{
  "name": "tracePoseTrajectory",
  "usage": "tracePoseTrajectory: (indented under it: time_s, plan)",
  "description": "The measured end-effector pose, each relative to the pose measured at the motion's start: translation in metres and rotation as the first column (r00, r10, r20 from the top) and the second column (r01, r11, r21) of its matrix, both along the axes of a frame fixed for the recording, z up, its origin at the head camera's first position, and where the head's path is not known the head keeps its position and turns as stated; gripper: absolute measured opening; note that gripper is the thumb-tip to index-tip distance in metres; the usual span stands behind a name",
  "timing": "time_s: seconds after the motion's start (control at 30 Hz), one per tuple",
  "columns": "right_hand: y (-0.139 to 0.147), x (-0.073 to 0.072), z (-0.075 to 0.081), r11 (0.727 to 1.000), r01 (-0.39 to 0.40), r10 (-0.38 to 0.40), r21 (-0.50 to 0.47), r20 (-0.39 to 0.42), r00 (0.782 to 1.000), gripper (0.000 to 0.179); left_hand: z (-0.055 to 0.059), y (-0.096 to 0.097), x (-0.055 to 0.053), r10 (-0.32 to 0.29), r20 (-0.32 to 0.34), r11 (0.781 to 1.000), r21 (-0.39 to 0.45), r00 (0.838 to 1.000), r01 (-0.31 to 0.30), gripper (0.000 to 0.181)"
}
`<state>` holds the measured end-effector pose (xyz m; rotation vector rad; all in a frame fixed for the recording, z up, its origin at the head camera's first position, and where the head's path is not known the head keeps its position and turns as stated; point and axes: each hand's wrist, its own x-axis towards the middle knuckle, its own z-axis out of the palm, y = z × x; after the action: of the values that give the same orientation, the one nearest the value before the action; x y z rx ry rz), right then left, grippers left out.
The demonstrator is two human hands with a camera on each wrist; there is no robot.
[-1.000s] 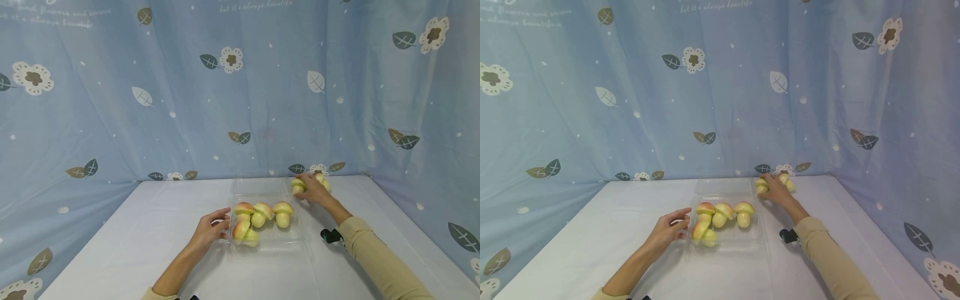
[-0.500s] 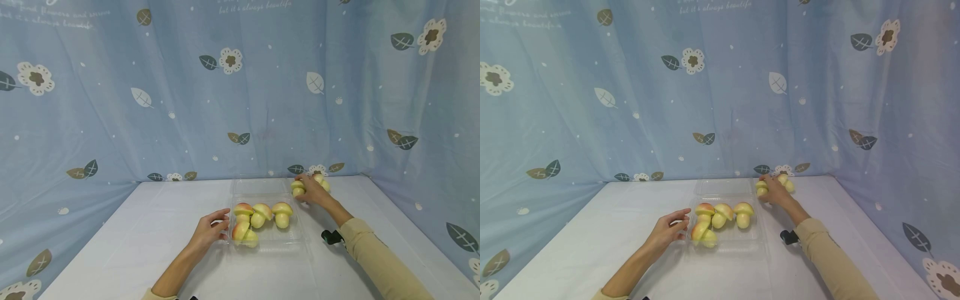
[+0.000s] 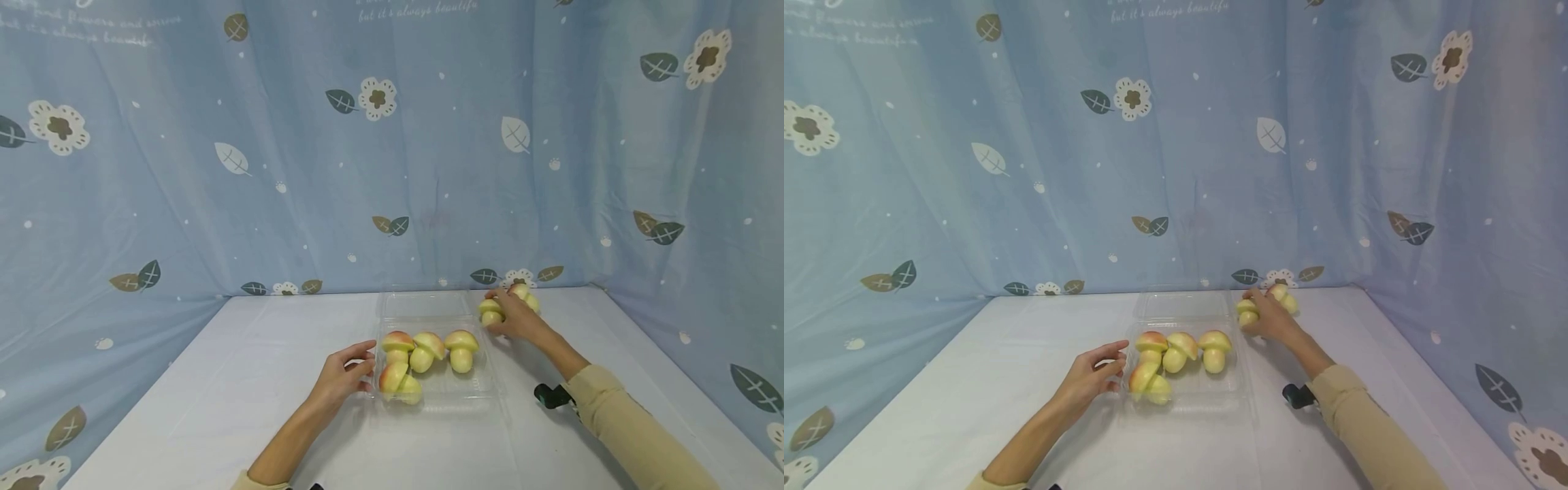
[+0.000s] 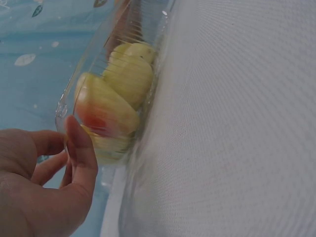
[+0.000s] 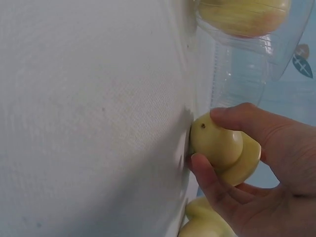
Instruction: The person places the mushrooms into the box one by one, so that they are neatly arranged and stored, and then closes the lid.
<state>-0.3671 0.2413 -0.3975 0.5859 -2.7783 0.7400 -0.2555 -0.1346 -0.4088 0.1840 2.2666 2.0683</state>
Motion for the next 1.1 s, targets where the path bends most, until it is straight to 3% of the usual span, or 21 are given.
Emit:
tracePoseTrajectory:
  time_s: [0.23,0.57,1.1]
  plan:
    - [0.002,0.01,0.013,0.999,0.008,-0.009,-0.033,-0.03,0.999,0.06,0.0,0.001,0.0,0.001,-0.003,1.0,0.008,1.0,-0.001,0.041]
    - [0.002,0.024,0.028,0.999,0.033,-0.033,-0.003,-0.045,0.998,0.064,-0.001,0.0,-0.001,-0.002,0.003,1.0,0.008,1.0,0.002,0.042]
    - [-0.005,0.05,0.053,0.998,-0.046,0.043,-0.045,-0.07,0.997,0.066,0.0,0.0,0.0,-0.008,0.007,1.0,0.02,1.0,0.008,0.042]
